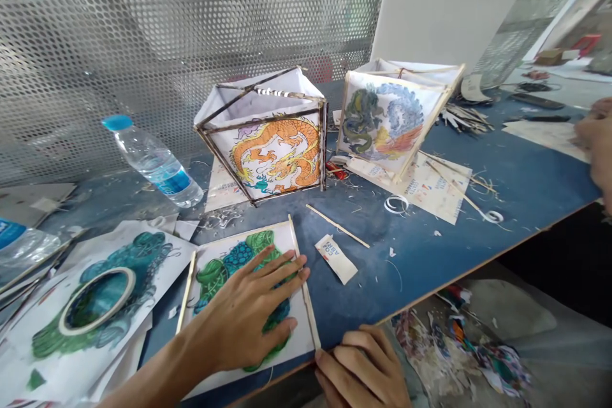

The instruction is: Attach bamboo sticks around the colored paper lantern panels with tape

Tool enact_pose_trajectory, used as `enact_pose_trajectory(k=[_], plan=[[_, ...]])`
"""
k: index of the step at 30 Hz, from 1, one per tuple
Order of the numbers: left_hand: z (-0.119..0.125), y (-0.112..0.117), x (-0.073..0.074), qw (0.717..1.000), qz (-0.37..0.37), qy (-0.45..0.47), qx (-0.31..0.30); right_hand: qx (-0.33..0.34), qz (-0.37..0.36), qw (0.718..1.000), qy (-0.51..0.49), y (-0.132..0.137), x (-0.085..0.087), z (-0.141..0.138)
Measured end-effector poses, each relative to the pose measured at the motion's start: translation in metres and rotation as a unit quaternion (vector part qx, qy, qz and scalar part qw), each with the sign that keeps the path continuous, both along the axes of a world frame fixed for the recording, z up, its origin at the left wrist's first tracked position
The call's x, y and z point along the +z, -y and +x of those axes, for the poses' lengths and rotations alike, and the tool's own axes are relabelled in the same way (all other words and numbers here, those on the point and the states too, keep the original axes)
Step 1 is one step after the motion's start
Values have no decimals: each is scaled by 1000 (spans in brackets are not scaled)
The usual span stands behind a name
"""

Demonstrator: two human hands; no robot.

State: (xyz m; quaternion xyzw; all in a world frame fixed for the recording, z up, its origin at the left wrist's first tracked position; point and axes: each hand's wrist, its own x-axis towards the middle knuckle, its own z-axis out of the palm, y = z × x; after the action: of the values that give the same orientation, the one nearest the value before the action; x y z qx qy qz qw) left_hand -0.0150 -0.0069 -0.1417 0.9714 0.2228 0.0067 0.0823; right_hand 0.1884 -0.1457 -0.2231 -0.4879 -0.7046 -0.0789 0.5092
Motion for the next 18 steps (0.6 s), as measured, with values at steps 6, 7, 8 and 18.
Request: enact_pose_trajectory(k=[6, 7, 8, 18], plan=[[-2, -4, 1, 996, -66, -53, 23, -9, -2, 1000, -5, -6, -1, -4], [-3, -5, 1, 995, -78, -60, 21, -9, 10, 1000, -10, -6, -2, -4], [-3, -7, 2, 994, -88, -63, 18, -14, 29, 999, -20, -7, -2, -5], [-12, -13, 1, 995, -94, -41, -20, -32, 41, 998, -27, -13, -2, -9]])
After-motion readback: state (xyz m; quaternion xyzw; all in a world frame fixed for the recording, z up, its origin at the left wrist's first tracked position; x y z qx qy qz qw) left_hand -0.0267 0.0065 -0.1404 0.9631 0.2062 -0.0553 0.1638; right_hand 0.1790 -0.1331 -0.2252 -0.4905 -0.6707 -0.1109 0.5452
